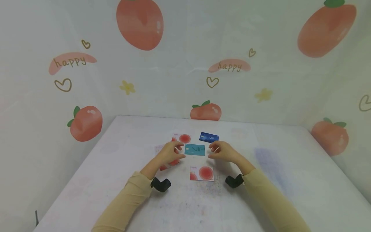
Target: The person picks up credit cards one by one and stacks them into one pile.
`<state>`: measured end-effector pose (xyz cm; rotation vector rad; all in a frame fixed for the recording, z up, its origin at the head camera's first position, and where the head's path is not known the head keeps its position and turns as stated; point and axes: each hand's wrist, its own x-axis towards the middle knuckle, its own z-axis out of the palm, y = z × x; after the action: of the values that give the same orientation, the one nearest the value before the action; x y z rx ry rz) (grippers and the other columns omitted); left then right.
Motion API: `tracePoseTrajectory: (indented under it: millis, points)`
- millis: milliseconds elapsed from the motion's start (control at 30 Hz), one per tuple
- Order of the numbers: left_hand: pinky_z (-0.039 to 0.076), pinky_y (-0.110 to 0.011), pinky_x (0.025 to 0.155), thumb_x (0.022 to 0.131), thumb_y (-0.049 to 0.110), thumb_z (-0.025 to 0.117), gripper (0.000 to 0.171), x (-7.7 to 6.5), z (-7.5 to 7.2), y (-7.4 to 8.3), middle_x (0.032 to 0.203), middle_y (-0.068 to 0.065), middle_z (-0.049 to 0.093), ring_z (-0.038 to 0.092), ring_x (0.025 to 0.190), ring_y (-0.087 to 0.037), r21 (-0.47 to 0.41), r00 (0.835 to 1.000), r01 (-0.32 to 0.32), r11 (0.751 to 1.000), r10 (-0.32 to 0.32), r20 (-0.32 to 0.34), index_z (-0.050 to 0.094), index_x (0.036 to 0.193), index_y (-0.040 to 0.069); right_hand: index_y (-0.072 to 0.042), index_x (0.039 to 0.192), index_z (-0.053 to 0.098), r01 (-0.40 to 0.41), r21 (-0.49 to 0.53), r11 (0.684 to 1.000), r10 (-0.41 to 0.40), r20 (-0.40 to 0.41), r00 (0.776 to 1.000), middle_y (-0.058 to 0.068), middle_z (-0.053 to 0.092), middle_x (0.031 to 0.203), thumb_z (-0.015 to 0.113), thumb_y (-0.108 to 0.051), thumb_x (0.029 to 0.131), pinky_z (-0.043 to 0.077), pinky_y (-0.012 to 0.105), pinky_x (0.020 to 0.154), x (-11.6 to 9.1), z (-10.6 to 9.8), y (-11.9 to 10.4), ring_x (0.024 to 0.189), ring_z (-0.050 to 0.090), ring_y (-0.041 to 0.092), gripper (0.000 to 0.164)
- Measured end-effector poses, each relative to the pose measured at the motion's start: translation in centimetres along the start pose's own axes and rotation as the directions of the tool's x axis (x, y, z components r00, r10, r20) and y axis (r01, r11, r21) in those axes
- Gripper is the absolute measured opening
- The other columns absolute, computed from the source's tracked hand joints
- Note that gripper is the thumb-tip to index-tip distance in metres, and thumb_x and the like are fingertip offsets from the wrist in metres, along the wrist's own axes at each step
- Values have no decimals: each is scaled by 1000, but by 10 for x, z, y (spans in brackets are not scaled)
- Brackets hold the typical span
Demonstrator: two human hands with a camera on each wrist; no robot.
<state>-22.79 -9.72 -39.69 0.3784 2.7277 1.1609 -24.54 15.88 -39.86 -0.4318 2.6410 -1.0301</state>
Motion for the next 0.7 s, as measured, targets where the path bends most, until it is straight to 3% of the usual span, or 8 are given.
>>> tracePoseTrajectory:
  millis: [167,467,700]
  points:
    - [52,-27,75,77,12,75,47,11,0,-4,100,-12,61,55,82,-18,20,1000,-5,1000,5,-2,59,119,0,-1,111,59,8,0,1000,-8,-2,1000,12,60,99,73,-20,80,53,31,80,10,0,3,90,57,21,39]
    - [52,-28,80,77,14,75,48,26,2,-6,103,-11,61,54,92,-20,40,997,67,997,-68,28,59,121,3,-1,111,59,-15,7,1000,15,-6,1000,12,60,98,73,-19,79,52,29,80,22,4,5,89,55,21,39]
    - [51,-27,77,75,13,77,50,36,6,-8,100,-11,61,53,89,-19,45,996,77,996,-79,37,59,120,2,0,111,59,-20,19,1000,20,3,1000,13,59,98,74,-16,78,51,30,80,29,6,1,87,55,21,40]
